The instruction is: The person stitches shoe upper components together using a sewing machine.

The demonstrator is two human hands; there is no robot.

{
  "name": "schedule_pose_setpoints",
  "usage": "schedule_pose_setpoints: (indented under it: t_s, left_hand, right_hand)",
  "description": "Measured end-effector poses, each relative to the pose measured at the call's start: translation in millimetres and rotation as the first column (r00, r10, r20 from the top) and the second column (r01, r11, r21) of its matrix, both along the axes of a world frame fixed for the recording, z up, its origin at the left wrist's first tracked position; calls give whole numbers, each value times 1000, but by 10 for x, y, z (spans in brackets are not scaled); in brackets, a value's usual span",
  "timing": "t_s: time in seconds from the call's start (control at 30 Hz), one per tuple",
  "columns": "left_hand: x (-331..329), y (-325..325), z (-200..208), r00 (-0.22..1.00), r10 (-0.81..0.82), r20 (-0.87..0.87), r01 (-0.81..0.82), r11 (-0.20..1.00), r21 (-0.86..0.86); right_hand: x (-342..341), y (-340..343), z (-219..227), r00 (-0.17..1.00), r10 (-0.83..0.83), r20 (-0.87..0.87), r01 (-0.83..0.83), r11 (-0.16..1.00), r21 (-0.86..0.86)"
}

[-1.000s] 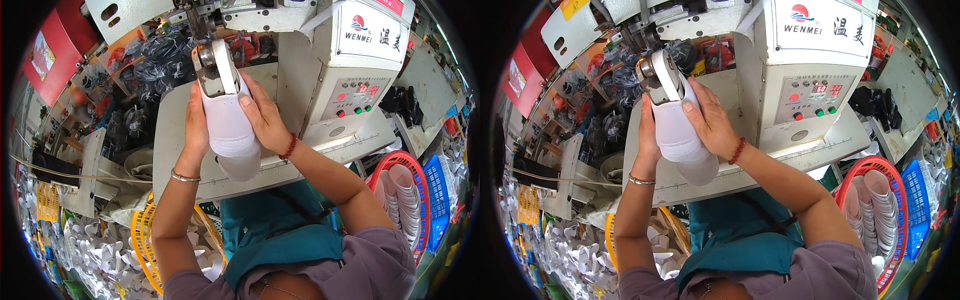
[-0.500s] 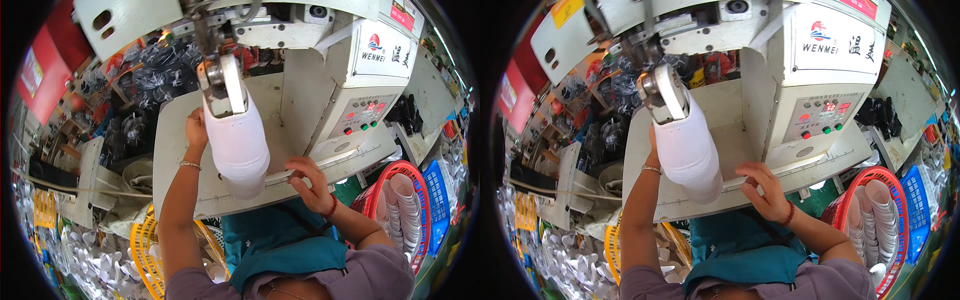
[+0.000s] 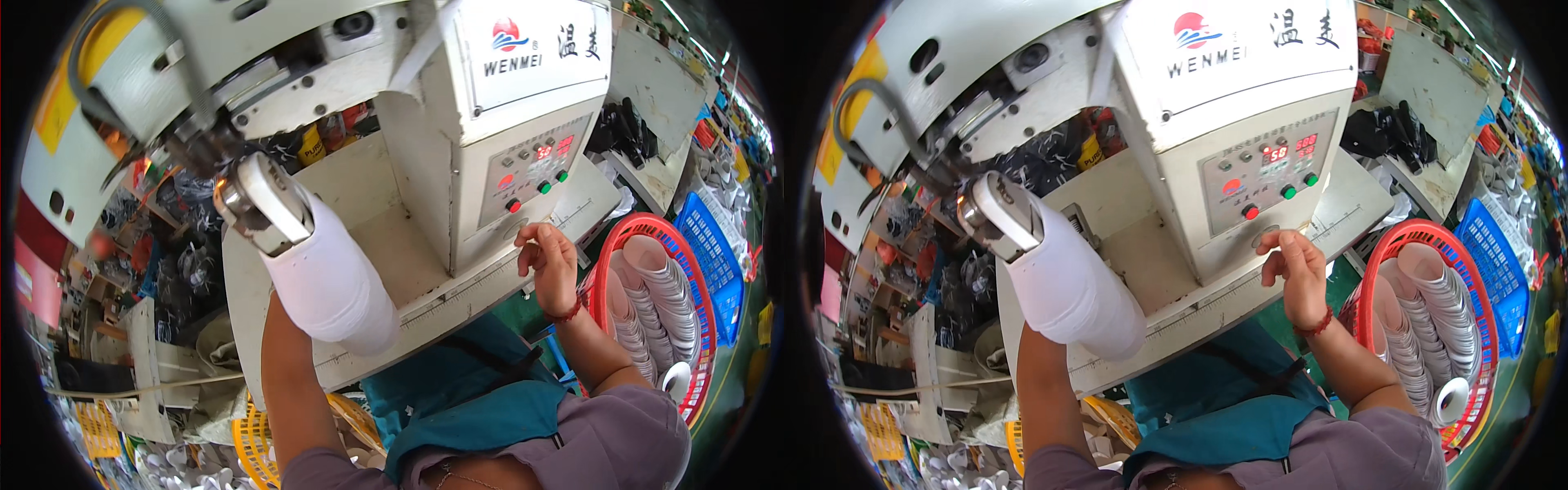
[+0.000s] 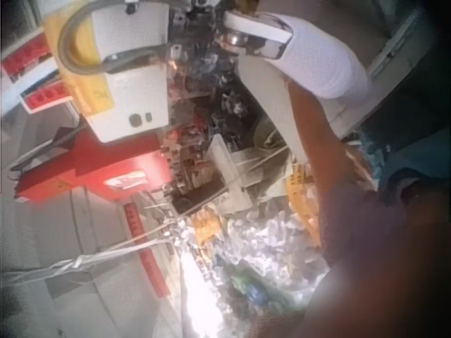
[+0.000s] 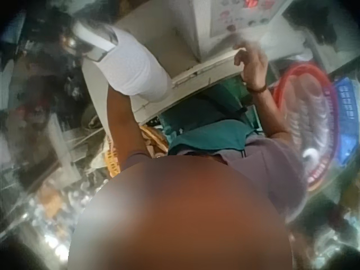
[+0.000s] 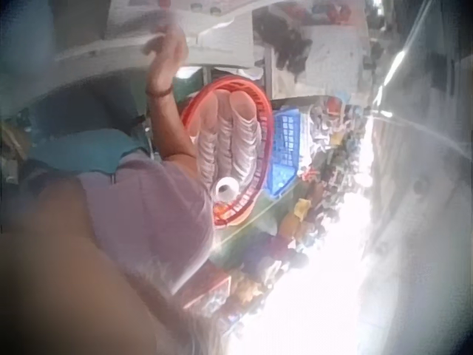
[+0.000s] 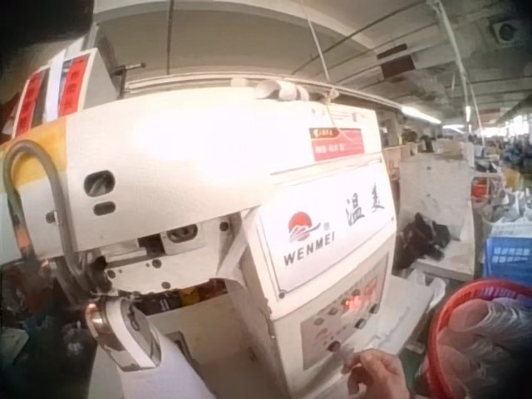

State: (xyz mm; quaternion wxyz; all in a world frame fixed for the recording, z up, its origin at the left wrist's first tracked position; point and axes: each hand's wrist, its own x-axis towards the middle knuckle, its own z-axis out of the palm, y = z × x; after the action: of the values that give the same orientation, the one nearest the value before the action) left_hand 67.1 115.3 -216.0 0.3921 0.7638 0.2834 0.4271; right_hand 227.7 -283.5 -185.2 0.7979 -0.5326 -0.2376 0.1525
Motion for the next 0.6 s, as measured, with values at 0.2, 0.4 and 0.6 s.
schedule_pose_setpoints:
  t_s: [0.2, 0.4, 0.6]
  left_hand:
    - [-303, -181, 58, 995, -77, 68, 82, 993, -81]
    - [-626, -574, 96, 982, -107, 158, 130, 981, -143]
    - [-692, -913, 232, 958, -109, 264, 160, 970, -183]
  right_hand:
    - [271, 68, 114, 982, 89, -167, -62, 986, 157]
    - [348, 152, 113, 992, -35, -121, 43, 997, 61]
    - [331, 223, 108, 962, -252, 103, 261, 961, -86]
